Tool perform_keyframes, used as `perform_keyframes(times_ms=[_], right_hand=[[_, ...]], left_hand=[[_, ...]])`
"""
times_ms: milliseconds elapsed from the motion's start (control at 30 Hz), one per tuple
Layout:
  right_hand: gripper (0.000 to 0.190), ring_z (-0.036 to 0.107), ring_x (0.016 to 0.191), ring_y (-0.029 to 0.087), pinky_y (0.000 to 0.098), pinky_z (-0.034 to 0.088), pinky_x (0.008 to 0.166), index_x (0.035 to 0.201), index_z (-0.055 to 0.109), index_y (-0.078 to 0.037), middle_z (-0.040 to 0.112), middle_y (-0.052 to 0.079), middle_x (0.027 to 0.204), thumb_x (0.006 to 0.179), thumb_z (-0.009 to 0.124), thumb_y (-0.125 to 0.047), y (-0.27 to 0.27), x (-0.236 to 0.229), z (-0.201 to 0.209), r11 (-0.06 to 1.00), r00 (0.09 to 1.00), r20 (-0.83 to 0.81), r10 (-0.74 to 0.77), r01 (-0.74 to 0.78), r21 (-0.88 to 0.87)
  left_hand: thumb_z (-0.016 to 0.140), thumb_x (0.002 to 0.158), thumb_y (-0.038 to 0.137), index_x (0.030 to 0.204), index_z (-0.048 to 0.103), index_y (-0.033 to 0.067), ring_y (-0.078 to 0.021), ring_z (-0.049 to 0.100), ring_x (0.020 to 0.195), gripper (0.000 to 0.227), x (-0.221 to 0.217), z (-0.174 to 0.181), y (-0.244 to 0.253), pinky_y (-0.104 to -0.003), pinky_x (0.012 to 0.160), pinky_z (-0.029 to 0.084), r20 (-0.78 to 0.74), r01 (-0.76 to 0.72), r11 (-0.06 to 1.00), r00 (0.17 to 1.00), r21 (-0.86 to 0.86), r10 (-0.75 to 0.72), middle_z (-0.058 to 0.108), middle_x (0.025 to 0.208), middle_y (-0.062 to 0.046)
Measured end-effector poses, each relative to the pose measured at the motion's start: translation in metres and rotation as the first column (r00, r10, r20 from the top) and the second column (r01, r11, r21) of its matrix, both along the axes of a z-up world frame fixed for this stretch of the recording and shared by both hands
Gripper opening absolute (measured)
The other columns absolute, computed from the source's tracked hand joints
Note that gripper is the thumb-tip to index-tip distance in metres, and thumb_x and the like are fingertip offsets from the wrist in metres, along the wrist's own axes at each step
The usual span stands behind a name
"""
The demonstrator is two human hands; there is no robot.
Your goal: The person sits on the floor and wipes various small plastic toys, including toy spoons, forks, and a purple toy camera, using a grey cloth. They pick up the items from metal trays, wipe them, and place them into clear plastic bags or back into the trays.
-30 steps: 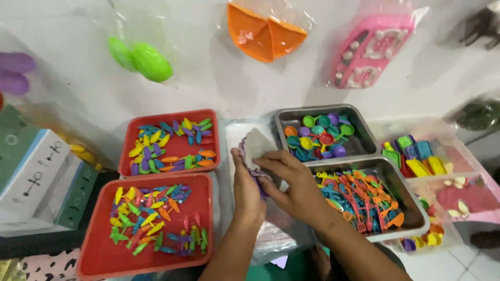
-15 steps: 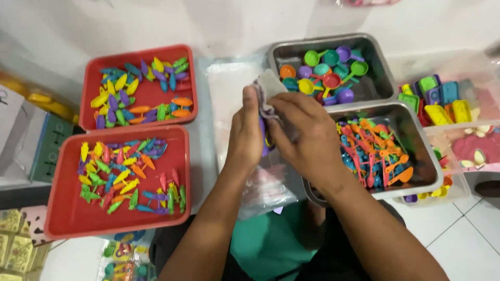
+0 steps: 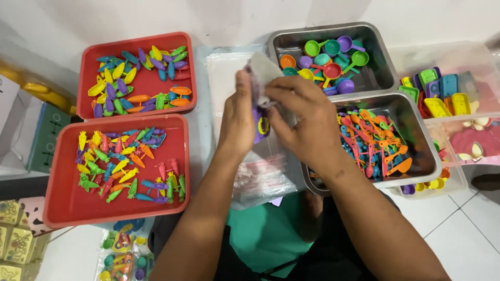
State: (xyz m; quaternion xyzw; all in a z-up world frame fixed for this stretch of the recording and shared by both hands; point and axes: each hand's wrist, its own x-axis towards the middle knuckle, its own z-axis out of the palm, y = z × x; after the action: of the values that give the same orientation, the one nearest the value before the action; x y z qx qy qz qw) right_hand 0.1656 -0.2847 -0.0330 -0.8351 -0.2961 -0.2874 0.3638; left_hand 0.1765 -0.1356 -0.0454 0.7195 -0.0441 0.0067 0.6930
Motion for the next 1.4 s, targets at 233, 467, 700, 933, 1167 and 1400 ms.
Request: perform_keyframes(times_ms=[233, 467, 700, 933, 1167, 1400], right_hand=[[0.018, 0.071, 0.1, 0.038, 0.0478, 0.055, 0.09, 0.105, 0.078, -0.005, 0.072, 0.014, 0.108, 0.089, 0.073, -0.002, 0.005, -0.005, 0.003, 1.0, 1.0, 0.024, 0.017, -0.017, 0.008], [0.017, 0.071, 0.098, 0.037, 0.0471, 0.056, 0.091, 0.107, 0.075, -0.003, 0.071, 0.014, 0.105, 0.09, 0.07, -0.003, 0.015, -0.012, 0.004, 0.995, 0.996, 0.008, -0.084, 0.083, 0.059], [0.016, 0.073, 0.095, 0.04, 0.047, 0.057, 0.082, 0.105, 0.074, 0.003, 0.071, 0.017, 0.104, 0.09, 0.069, 0.003, 0.019, -0.003, -0.002, 0.987, 0.997, -0.029, -0.076, 0.079, 0.138], [0.015, 0.072, 0.084, 0.039, 0.0434, 0.057, 0.073, 0.101, 0.074, 0.003, 0.07, 0.017, 0.097, 0.087, 0.069, 0.002, 0.022, -0.012, 0.005, 0.98, 0.985, -0.062, -0.159, 0.165, 0.108], [0.01, 0.073, 0.083, 0.037, 0.0418, 0.057, 0.072, 0.093, 0.076, -0.003, 0.072, 0.013, 0.092, 0.084, 0.072, -0.006, 0.026, -0.025, -0.002, 0.993, 0.99, -0.103, -0.099, 0.105, 0.055], [0.01, 0.07, 0.081, 0.035, 0.0426, 0.057, 0.074, 0.095, 0.078, -0.006, 0.071, 0.012, 0.098, 0.086, 0.072, -0.006, 0.035, -0.03, -0.001, 0.999, 0.998, 0.067, -0.012, 0.01, 0.034]], left_hand=[[0.021, 0.1, 0.068, 0.084, 0.065, 0.0099, -0.0225, 0.061, 0.088, 0.075, -0.01, 0.015, 0.003, -0.036, 0.089, 0.051, -0.005, 0.012, 1.0, 1.0, -0.025, -0.012, 0.064, 0.085, -0.006], [0.029, 0.103, 0.063, 0.081, 0.061, 0.0101, -0.024, 0.06, 0.085, 0.066, -0.008, 0.005, 0.006, -0.038, 0.081, 0.05, 0.03, 0.026, 1.0, 0.999, -0.015, -0.026, 0.06, 0.081, -0.006], [0.017, 0.108, 0.057, 0.149, 0.051, 0.0004, -0.0337, 0.052, 0.138, 0.078, -0.017, 0.006, -0.004, -0.05, 0.121, 0.033, 0.066, -0.038, 0.97, 0.996, -0.239, 0.056, 0.057, 0.146, -0.023], [0.018, 0.113, 0.043, 0.154, 0.044, 0.0003, -0.0317, 0.043, 0.144, 0.065, -0.013, -0.007, -0.016, -0.049, 0.125, 0.028, 0.138, -0.022, 0.948, 0.988, -0.318, 0.07, 0.049, 0.154, -0.022], [0.02, 0.11, 0.054, 0.155, 0.046, 0.0071, -0.0152, 0.053, 0.093, 0.07, -0.009, -0.014, -0.009, -0.029, 0.08, 0.04, 0.133, -0.005, 0.863, 0.988, -0.505, 0.083, 0.062, 0.143, -0.018], [0.024, 0.103, 0.068, 0.15, 0.048, 0.0019, -0.0351, 0.071, 0.111, 0.084, -0.004, -0.011, -0.011, -0.046, 0.097, 0.057, 0.049, -0.036, 0.614, 0.991, -0.789, 0.121, 0.067, 0.127, -0.024]])
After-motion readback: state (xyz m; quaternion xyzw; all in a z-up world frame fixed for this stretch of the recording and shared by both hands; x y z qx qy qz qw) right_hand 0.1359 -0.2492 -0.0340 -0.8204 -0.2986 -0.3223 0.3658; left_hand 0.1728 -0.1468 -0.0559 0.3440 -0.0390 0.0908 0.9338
